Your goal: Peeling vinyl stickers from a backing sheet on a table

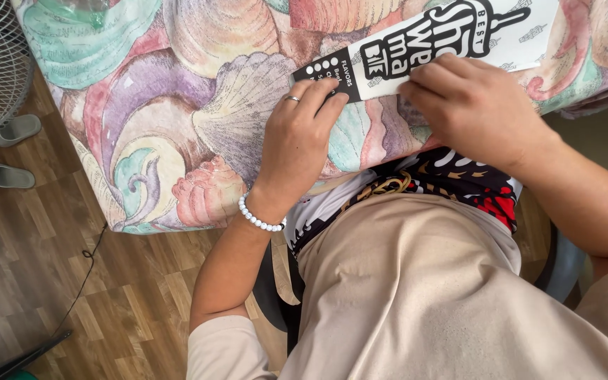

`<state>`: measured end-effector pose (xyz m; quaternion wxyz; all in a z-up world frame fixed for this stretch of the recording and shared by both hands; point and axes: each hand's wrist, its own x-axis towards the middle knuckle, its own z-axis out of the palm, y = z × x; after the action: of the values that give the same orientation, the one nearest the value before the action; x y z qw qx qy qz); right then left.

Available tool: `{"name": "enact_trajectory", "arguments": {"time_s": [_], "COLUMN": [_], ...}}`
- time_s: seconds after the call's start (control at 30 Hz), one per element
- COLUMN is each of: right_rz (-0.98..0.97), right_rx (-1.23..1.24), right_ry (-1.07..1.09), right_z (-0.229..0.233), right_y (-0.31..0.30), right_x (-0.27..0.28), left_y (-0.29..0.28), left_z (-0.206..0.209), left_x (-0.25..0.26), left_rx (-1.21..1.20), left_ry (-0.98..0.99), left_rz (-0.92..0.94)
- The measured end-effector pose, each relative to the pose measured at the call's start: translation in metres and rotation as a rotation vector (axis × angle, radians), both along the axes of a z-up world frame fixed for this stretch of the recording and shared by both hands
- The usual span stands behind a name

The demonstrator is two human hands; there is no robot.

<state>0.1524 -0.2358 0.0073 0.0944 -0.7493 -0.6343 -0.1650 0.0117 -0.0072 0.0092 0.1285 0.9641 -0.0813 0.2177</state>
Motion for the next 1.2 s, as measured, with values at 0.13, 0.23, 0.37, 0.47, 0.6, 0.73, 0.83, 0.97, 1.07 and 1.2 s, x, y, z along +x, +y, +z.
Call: {"name": "enact_trajectory", "arguments": {"time_s": [0.13,0.23,0.37,0.47,0.6,0.73,0.83,0.97,1.07,1.2], "right_rz": [-0.063,-0.077,-0.048,-0.038,-0.066,-0.094,-0.082,-0.069,-0.08,-0.067], "right_rx": [-0.068,-0.066,-0.08,-0.055,-0.079,-0.079,-0.066,-0.082,-0.117,-0.16], "right_ry": [-0.101,-0.159,-0.196,-0.19,-0.173,-0.203,-0.204,-0.214,-0.227,-0.185], "right_z": [0.0,-0.002,-0.001,-0.002,0.004,0.001,-0.003,-0.004,-0.001,0.002], "right_y": [-0.021,-0.026,-0.027,-0.028,-0.041,-0.048,-0.049,-0.05,-0.051,-0.049], "right_x": [0.006,0.007,0.009,0.009,0.014,0.016,0.018,0.02,0.019,0.025], "left_y": [-0.004,-0.002,-0.001,-0.001,0.003,0.005,0.005,0.006,0.008,0.006], "left_z": [-0.003,-0.012,-0.021,-0.014,-0.011,-0.005,-0.006,-0.005,-0.002,0.002], "left_x": [0.002,0.002,0.001,0.001,0.003,0.003,0.004,0.004,0.005,0.009], "left_rx": [-0.052,-0.077,-0.052,-0.076,-0.079,-0.111,-0.113,-0.092,-0.056,0.028], "left_ry": [0.07,0.122,0.129,0.186,0.22,0.198,0.202,0.207,0.259,0.262], "left_rz": [0.018,0.007,-0.001,-0.001,0.002,-0.023,-0.03,-0.034,-0.028,-0.028]}}
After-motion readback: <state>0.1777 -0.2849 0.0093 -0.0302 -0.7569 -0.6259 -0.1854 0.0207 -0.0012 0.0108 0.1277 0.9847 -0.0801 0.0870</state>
